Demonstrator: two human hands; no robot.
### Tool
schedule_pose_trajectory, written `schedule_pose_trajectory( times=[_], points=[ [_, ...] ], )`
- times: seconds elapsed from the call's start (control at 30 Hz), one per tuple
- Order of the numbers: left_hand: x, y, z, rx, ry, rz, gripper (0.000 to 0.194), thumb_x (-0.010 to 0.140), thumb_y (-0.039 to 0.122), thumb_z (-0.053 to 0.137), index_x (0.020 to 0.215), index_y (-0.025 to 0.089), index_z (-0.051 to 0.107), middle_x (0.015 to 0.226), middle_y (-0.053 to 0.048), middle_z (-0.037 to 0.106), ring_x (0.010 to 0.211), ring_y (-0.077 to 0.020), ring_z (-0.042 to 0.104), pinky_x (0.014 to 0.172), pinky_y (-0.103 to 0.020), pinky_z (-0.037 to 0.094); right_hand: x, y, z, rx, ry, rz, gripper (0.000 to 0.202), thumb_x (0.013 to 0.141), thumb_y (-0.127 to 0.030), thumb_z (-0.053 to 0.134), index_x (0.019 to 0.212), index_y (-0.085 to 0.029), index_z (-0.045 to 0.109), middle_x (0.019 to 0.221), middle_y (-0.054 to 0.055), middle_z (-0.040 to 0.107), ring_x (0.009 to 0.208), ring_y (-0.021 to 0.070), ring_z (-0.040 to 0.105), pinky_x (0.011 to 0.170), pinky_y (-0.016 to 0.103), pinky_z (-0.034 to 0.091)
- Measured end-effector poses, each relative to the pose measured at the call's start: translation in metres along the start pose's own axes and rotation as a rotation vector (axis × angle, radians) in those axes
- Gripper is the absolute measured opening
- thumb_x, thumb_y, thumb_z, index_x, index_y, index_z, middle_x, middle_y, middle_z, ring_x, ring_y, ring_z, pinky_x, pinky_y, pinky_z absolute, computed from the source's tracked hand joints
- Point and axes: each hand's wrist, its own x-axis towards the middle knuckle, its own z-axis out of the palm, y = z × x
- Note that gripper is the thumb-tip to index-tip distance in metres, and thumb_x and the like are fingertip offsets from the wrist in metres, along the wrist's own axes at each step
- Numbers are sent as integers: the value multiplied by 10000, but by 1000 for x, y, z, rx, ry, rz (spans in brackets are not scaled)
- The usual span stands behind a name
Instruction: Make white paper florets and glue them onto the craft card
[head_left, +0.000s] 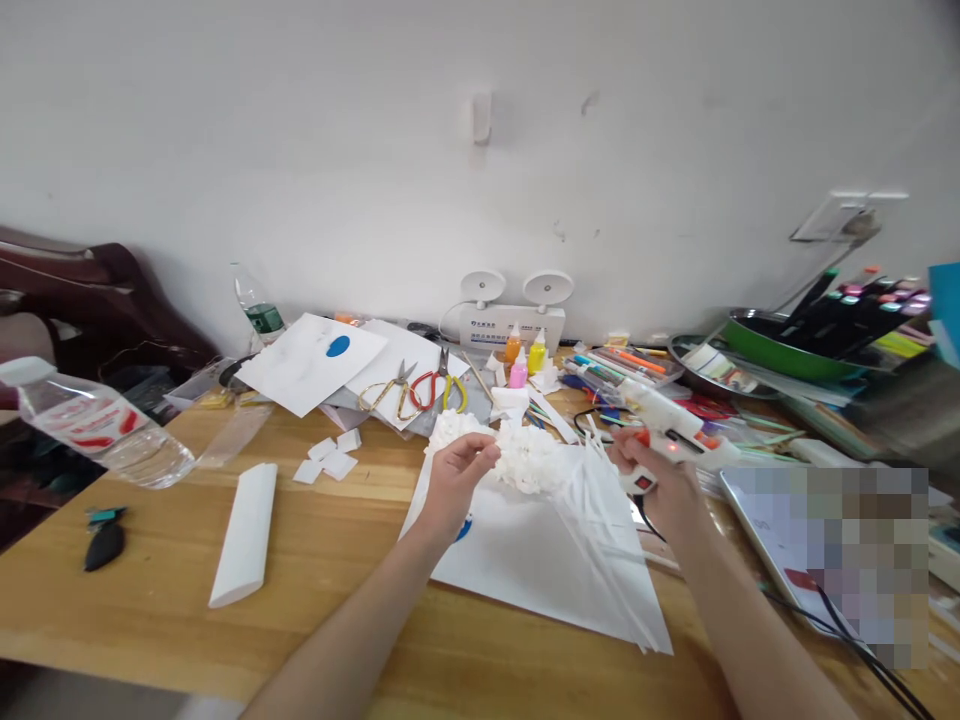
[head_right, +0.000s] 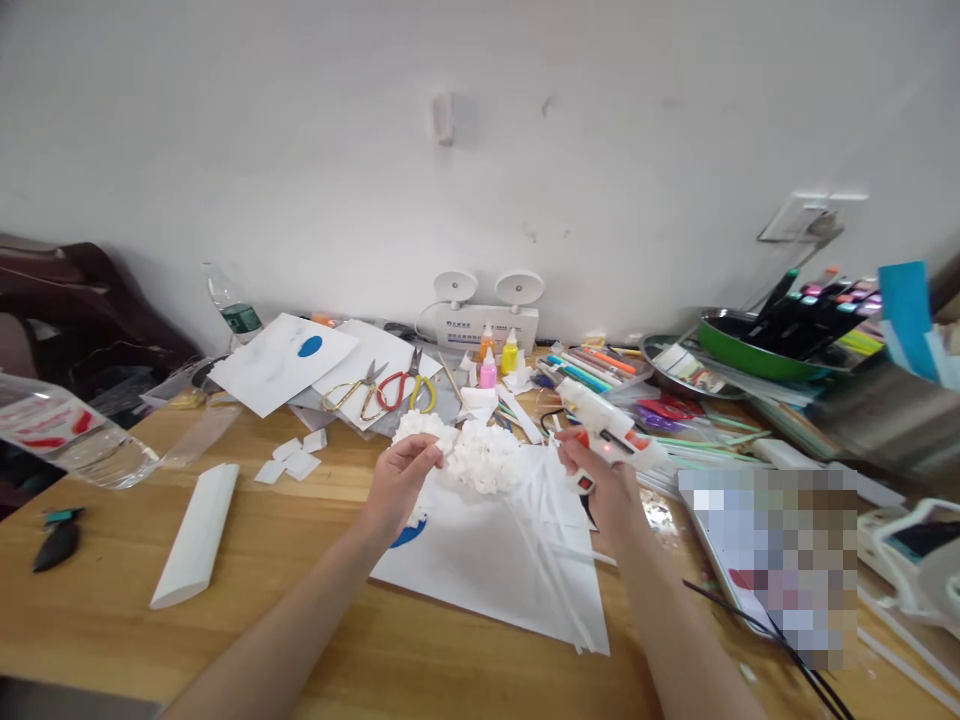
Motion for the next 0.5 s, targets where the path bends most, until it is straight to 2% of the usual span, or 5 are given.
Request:
schedule_pose_trajectory(
  times=[0.13,0.27,0.5],
  points=[
    [-2,3,1,-15,-1,23,141,675,280,657,706,149,615,614,17,514,613,-89,440,605,-209,350,-15,-3,13,111,-162,20,88,720,-278,576,765,-204,593,505,-25,450,543,136,437,595,305,344],
    [-4,8,2,-17,-21,34,117,690,264,649,688,153,611,627,17,503,602,-79,420,575,-203,330,-24,-6,21,115,-302,53,143,735,-333,556,711,-193,573,585,12,507,550,141,438,564,307,332],
    [-9,14,5,3,-36,51,74,710,238,637,690,168,622,652,17,513,625,-79,429,588,-201,340,-34,1,25,108,-337,174,205,728,-359,550,636,-176,547,615,43,515,563,154,447,504,291,305]
  ],
)
